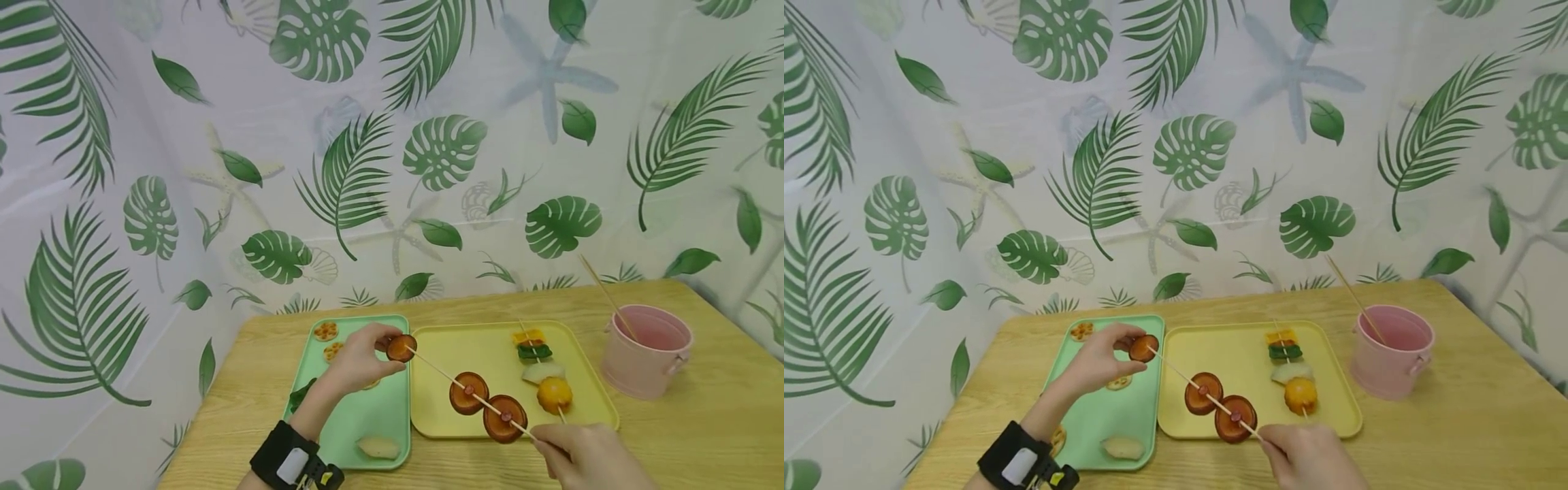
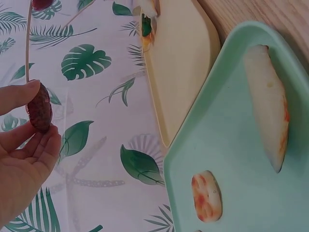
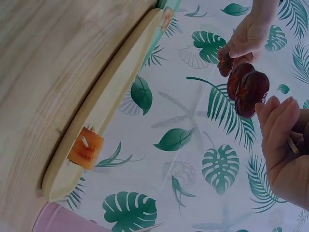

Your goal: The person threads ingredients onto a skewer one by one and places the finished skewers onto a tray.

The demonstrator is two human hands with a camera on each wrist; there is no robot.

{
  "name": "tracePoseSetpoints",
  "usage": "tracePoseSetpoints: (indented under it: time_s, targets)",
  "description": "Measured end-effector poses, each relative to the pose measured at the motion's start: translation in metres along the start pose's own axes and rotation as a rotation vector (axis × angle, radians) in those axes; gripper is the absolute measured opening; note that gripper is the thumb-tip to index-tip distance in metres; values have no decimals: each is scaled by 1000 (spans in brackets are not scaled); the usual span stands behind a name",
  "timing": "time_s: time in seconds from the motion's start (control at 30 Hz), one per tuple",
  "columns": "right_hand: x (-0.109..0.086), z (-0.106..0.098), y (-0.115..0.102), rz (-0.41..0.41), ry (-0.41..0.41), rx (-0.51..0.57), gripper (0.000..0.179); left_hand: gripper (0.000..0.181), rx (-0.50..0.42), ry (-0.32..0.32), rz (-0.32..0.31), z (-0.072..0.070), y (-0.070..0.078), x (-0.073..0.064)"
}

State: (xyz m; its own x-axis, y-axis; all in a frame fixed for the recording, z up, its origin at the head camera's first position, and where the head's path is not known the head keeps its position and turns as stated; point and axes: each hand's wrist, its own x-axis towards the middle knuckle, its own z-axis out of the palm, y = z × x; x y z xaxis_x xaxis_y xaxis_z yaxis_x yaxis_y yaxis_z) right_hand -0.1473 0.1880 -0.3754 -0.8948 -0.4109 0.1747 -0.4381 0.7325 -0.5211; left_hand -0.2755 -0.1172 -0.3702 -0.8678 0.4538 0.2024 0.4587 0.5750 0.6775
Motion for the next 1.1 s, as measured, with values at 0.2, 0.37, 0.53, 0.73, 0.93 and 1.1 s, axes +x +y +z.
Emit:
tracePoseSetpoints:
  time_s: [0.2,0.37,0.53,0.73,0.93,1.1]
  targets:
    - [-2,-1,-2,-52,68,-67,6,40,32,-13,22,1,1,-2]
    - [-1,-2,-4,-51,64,-69,5,39,67,-10,53,3,2,-2]
    - [1,-4,-5,-8,2,-76,7,40,114,-23,95,5,3,-1]
    - [3,1,-1,-38,4,-125,4,42,154,-67,105,7,4,-2]
    - [3,6,1,-68,4,-90,3,43,170,-105,156,10,0,-1]
    - [7,11,-1,-72,-30,-22,5,43,140,-163,161,14,-1,0]
